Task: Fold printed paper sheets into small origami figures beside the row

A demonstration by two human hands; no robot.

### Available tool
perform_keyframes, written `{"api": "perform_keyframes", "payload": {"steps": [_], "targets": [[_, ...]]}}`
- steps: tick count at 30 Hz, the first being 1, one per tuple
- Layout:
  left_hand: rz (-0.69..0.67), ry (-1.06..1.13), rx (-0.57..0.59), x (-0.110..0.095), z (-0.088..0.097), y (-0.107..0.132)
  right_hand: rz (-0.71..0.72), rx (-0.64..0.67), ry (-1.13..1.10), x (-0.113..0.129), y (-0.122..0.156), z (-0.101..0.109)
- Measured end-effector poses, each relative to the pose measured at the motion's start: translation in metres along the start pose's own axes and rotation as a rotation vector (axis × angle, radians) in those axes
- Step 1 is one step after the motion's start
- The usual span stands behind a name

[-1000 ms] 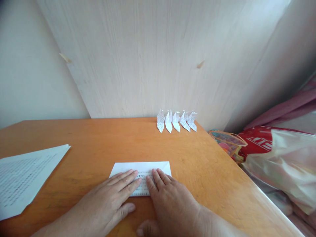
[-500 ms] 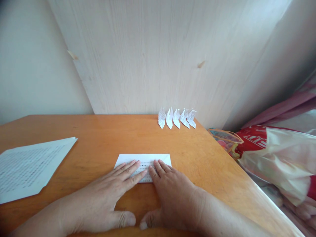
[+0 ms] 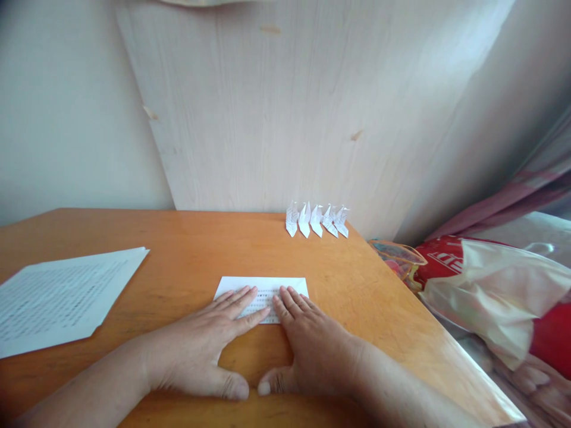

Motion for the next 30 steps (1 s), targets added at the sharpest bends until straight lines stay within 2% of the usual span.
{"api": "perform_keyframes", "payload": {"steps": [8,19,23,30], "targets": [[-0.018,0.1,0.024,0.005,0.009,0.0,0.047,-0.048,0.015,-0.001,0.003,-0.005],[-0.009,0.059,0.052,0.002,0.01,0.0,0.056,-0.052,0.032,-0.001,0.003,-0.005],[-0.025,0.049,0.022,0.003,0.009,-0.001,0.066,-0.041,0.038,-0.003,0.005,0.0],[-0.042,0.057,0.019,0.006,0.008,-0.002,0.146,-0.072,0.081,0.008,0.019,-0.001]]}}
Point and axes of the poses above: each hand's wrist, its own y-axis away from the middle knuckle, its own z-axis out of the back of the hand, x = y × z, the point moved 3 cm from there along -y, towards the middle knuckle, and after that the axes turned 14 degrees about -z, right-handed, at the moved point
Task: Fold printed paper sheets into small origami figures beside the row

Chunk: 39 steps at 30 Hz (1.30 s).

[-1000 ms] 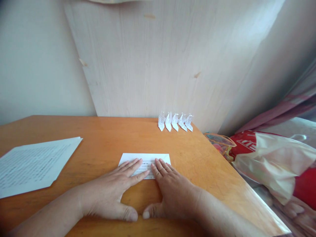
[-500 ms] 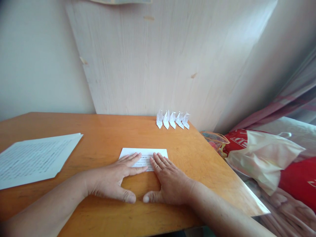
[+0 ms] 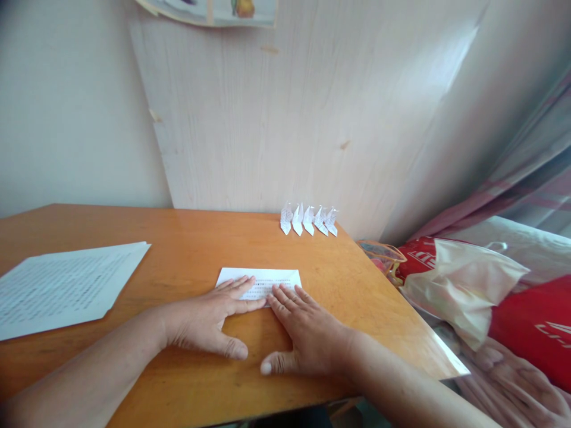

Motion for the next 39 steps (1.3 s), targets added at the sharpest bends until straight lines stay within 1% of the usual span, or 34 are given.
{"api": "perform_keyframes", "payload": {"steps": [3,8,15,20,26,29,32,34,36,39], "targets": [[0.016,-0.007,0.011,-0.001,0.0,0.0,-0.002,-0.026,0.012,0.004,0.002,-0.003],[0.021,-0.027,0.025,-0.002,0.0,0.0,-0.014,-0.024,0.01,0.004,0.004,-0.003],[0.03,-0.027,0.024,0.001,-0.001,0.001,-0.073,-0.051,0.082,-0.003,0.02,0.003],[0.038,-0.009,0.019,0.006,-0.004,0.001,-0.085,-0.094,0.111,-0.013,0.031,0.005],[0.064,0.014,0.029,0.008,-0.006,0.0,-0.086,-0.193,0.16,-0.032,0.038,0.003],[0.056,0.016,0.017,0.006,-0.005,-0.001,-0.159,-0.273,0.163,-0.042,0.033,0.007],[0.05,0.003,0.016,0.005,-0.003,-0.001,-0.203,-0.356,0.088,-0.046,0.02,0.012],[0.047,0.001,0.022,0.003,-0.002,-0.001,-0.179,-0.389,0.039,-0.043,0.008,0.014],[0.047,0.003,0.02,0.002,-0.001,-0.001,-0.162,-0.409,0.042,-0.038,-0.005,0.014],[0.054,0.001,0.015,0.001,0.0,0.0,-0.125,-0.381,0.1,-0.029,-0.024,0.01]]}}
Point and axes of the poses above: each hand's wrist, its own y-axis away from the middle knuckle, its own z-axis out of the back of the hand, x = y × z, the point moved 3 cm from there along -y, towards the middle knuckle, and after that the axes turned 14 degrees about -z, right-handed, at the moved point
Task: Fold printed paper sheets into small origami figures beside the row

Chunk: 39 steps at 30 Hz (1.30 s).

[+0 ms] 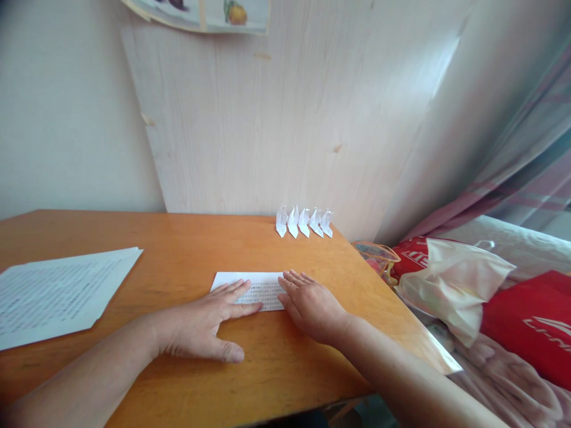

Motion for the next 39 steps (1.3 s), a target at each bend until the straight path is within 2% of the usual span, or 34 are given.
{"api": "perform_keyframes", "payload": {"steps": [3,9,19,27,31,33,39], "targets": [[0.0,-0.004,0.004,-0.002,0.0,0.0,-0.001,0.041,0.048,0.003,-0.011,-0.011],[0.012,-0.003,0.015,-0.002,0.0,0.0,-0.006,0.122,0.065,-0.01,-0.015,-0.03],[0.014,0.046,0.032,0.006,0.001,0.0,-0.019,0.134,0.072,-0.006,-0.013,-0.027],[0.092,0.187,-0.157,0.014,0.004,-0.011,-0.037,0.138,0.055,-0.003,-0.014,-0.026],[0.132,0.028,-0.22,0.007,0.013,-0.026,-0.035,0.129,0.033,-0.003,-0.014,-0.027],[0.234,-0.136,-0.244,0.004,0.017,-0.037,-0.03,0.122,0.023,-0.004,-0.014,-0.029],[0.504,-0.305,-0.391,-0.005,0.015,-0.078,-0.021,0.102,0.006,-0.005,-0.016,-0.031]]}}
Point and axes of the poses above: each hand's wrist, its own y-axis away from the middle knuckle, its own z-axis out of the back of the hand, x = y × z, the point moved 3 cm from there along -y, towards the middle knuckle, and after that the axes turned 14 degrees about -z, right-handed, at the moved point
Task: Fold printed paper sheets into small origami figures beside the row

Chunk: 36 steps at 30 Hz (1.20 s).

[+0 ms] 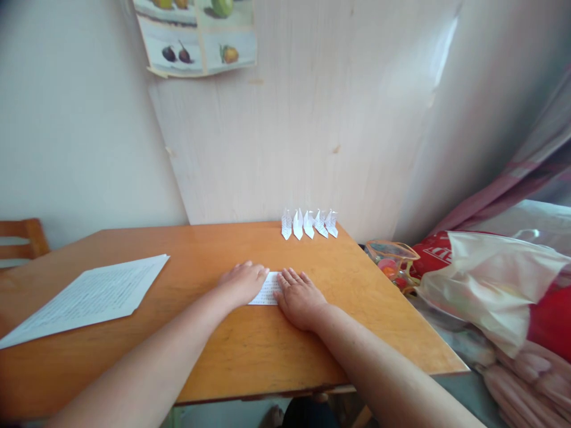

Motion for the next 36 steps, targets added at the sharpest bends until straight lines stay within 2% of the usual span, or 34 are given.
{"api": "perform_keyframes", "payload": {"steps": [4,11,28,36], "targets": [[0.118,-0.072,-0.086,-0.019,-0.008,-0.006,0.0,0.005,-0.013,-0.001,-0.002,-0.001],[0.152,-0.119,-0.175,-0.03,-0.019,0.002,0.01,-0.011,-0.015,-0.002,-0.003,-0.005],[0.183,-0.124,-0.217,-0.021,-0.023,0.007,0.016,-0.018,-0.011,-0.006,-0.004,-0.01],[0.139,-0.166,-0.196,0.0,-0.019,0.014,0.014,-0.024,-0.003,-0.005,-0.003,-0.007]]}}
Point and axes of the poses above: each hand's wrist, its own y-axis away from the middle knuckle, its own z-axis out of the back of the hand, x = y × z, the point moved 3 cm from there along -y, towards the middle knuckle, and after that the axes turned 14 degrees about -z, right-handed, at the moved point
